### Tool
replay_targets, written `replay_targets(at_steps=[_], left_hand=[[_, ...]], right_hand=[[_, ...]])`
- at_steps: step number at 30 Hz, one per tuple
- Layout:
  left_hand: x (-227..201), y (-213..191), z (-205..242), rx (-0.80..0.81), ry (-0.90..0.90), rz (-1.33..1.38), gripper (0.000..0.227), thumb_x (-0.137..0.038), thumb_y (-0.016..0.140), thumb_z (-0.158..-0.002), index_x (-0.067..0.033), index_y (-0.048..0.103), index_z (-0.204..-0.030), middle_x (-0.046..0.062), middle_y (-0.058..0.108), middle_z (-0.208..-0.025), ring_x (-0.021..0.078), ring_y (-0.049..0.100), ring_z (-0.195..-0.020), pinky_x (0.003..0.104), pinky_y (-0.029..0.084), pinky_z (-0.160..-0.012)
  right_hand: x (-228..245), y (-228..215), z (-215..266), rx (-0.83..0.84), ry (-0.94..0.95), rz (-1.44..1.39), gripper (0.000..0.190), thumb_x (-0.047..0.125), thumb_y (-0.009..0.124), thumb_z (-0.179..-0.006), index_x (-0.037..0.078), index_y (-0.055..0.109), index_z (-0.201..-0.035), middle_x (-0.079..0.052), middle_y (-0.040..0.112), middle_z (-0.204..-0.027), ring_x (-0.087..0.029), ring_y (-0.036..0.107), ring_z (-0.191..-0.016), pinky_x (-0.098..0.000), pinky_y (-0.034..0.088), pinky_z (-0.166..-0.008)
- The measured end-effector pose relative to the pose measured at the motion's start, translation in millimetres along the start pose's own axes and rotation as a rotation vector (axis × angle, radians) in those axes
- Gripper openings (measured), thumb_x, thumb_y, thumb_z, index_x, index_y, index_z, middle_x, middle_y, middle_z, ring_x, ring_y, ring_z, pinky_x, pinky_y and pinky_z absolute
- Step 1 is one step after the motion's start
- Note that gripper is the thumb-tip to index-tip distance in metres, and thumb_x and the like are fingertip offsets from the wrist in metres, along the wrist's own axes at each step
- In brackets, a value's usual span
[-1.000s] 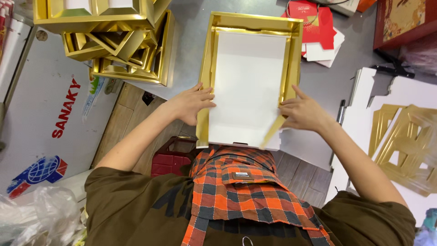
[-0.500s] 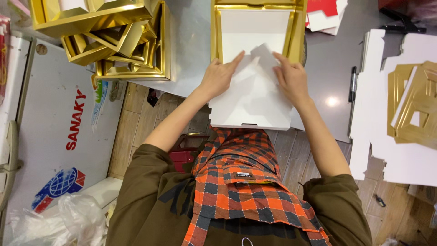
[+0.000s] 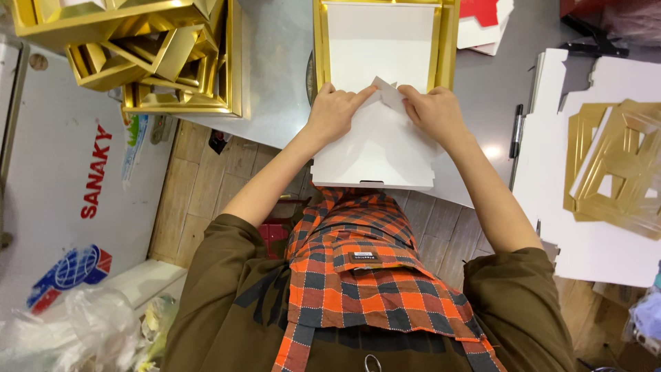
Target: The person assembles a gold-colored box by folding a flat sheet into a tray shape and inserting a decorative gold insert. They then fold a white sheet into a rectangular box and place it inside the gold tray.
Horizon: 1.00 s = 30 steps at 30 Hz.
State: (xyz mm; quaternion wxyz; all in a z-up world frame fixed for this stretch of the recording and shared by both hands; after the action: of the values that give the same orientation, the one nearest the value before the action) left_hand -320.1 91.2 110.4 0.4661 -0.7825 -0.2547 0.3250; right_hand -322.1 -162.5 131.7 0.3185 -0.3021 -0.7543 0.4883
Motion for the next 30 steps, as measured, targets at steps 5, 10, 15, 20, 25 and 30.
replay_targets(at_steps=[5,10,15,20,25,30], left_hand=[[-5,-5,-2,0.11,-0.081,0.011,0.056,0.003,0.061,-0.086,-0.018,0.062,-0.137,0.003,0.072,-0.075,0.0223,0.066,-0.067,0.038,0.042,-0.077],[-12,-11,-1,0.069,-0.002,-0.036,0.061,0.003,0.062,-0.08,-0.0197,0.062,-0.137,0.001,0.073,-0.078,0.0217,0.067,-0.07,0.037,0.044,-0.081],[-25,-19,1,0.009,-0.028,-0.083,0.064,0.003,0.062,-0.081,-0.0161,0.059,-0.143,0.005,0.072,-0.092,0.0229,0.067,-0.08,0.036,0.047,-0.083],[-38,-9,-7,-0.219,0.03,0.014,0.052,-0.004,0.067,-0.086,-0.012,0.062,-0.138,0.009,0.072,-0.11,0.0228,0.066,-0.092,0.036,0.048,-0.081],[-33,18,0,-0.102,0.044,-0.004,0.04,0.001,0.064,-0.085,-0.0108,0.073,-0.122,0.001,0.071,-0.094,0.0189,0.066,-0.089,0.037,0.05,-0.08],[-41,18,12,-0.171,0.071,-0.041,0.022,-0.007,0.066,-0.089,-0.0064,0.07,-0.11,0.002,0.068,-0.089,0.0216,0.064,-0.087,0.036,0.049,-0.078]], right_hand=[[-13,0,-3,0.057,-0.099,0.109,0.018,0.015,0.068,-0.095,0.018,0.069,-0.113,0.0,0.061,-0.059,-0.022,0.057,-0.049,-0.0361,0.046,-0.054],[-18,13,-4,0.099,-0.114,0.145,0.016,0.014,0.066,-0.094,0.017,0.066,-0.11,0.001,0.063,-0.063,-0.021,0.062,-0.057,-0.0372,0.047,-0.052],[-15,20,-2,0.111,-0.143,0.159,0.015,0.015,0.066,-0.093,0.016,0.064,-0.108,0.001,0.066,-0.069,-0.021,0.066,-0.068,-0.0384,0.05,-0.056],[-13,11,-2,0.036,-0.283,0.033,0.015,0.022,0.07,-0.097,0.019,0.061,-0.109,-0.001,0.069,-0.082,-0.021,0.069,-0.081,-0.0364,0.054,-0.07],[-16,1,-10,0.251,-0.174,-0.084,0.027,0.033,0.072,-0.097,0.01,0.064,-0.108,-0.004,0.07,-0.079,-0.025,0.069,-0.079,-0.041,0.053,-0.069],[13,17,-8,0.141,-0.22,-0.006,0.025,0.033,0.071,-0.092,0.01,0.065,-0.1,-0.004,0.069,-0.08,-0.022,0.069,-0.079,-0.0386,0.053,-0.063]])
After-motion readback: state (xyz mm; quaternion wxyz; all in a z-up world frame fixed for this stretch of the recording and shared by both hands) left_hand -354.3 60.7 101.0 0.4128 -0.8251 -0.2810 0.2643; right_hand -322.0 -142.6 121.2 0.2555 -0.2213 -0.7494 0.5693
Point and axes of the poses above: each hand's wrist, its own z-axis away from the middle knuckle, its own y-axis out of the palm, x = y × z, the point moved 2 cm from there along -z, towards the middle knuckle
